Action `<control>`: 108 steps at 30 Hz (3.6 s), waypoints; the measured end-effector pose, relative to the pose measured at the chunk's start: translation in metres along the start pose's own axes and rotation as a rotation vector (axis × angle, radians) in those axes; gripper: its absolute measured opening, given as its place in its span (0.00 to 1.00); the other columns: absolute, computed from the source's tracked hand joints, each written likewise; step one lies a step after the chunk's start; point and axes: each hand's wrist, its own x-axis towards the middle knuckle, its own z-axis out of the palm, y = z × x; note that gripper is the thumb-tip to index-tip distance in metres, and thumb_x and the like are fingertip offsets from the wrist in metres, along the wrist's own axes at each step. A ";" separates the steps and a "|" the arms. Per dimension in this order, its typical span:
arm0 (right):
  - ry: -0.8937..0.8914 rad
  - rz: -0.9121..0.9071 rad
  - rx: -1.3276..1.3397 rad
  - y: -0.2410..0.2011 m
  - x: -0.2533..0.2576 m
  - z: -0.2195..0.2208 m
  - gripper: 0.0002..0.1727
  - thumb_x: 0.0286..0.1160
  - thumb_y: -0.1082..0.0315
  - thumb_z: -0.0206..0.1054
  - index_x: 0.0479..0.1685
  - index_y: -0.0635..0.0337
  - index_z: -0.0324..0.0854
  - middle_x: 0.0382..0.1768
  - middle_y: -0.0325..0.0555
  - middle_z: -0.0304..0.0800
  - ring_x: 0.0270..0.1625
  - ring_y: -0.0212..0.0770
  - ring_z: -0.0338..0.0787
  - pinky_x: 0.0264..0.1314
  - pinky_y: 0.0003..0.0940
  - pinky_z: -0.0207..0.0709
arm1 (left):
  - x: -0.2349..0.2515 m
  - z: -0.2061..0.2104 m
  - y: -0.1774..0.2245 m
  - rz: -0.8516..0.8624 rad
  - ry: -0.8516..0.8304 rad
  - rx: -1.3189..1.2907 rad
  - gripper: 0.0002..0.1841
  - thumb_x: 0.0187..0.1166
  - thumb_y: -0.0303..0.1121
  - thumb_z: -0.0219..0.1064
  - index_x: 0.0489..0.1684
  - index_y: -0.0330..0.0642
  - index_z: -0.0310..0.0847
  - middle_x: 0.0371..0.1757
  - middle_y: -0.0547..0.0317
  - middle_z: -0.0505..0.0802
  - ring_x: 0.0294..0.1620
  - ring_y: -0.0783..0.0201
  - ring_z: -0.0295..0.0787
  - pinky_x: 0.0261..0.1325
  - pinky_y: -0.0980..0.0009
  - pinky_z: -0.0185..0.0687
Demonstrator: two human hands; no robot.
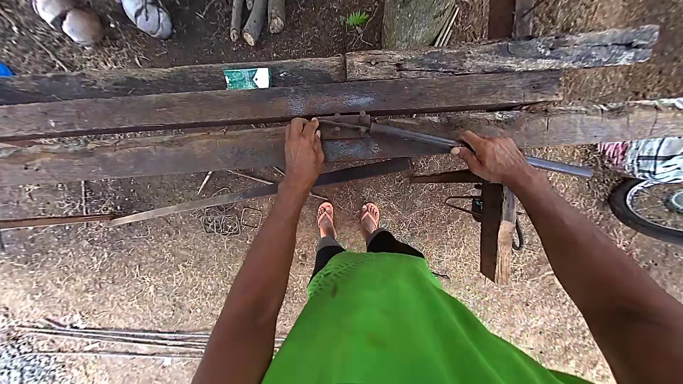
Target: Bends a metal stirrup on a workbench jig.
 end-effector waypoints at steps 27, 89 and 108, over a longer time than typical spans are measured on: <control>-0.048 -0.034 0.046 0.005 0.009 -0.003 0.40 0.89 0.35 0.30 0.47 0.56 0.81 0.23 0.54 0.84 0.31 0.63 0.90 0.29 0.65 0.76 | 0.004 0.028 -0.016 0.131 0.323 -0.011 0.12 0.79 0.28 0.63 0.50 0.32 0.91 0.47 0.43 0.90 0.53 0.50 0.87 0.60 0.63 0.81; 0.055 0.529 1.638 -0.247 -0.071 0.119 0.18 0.96 0.53 0.41 0.54 0.55 0.72 0.18 0.30 0.62 0.14 0.27 0.62 0.16 0.22 0.62 | 0.006 0.031 -0.023 0.178 0.340 -0.081 0.09 0.75 0.28 0.67 0.46 0.32 0.88 0.47 0.43 0.88 0.53 0.47 0.87 0.61 0.59 0.82; 0.070 0.537 1.963 -0.273 -0.064 0.123 0.20 0.95 0.50 0.37 0.46 0.52 0.70 0.16 0.29 0.61 0.10 0.24 0.60 0.12 0.18 0.61 | 0.006 0.032 -0.019 0.128 0.335 -0.097 0.09 0.75 0.29 0.67 0.45 0.33 0.88 0.45 0.42 0.84 0.48 0.47 0.84 0.56 0.58 0.82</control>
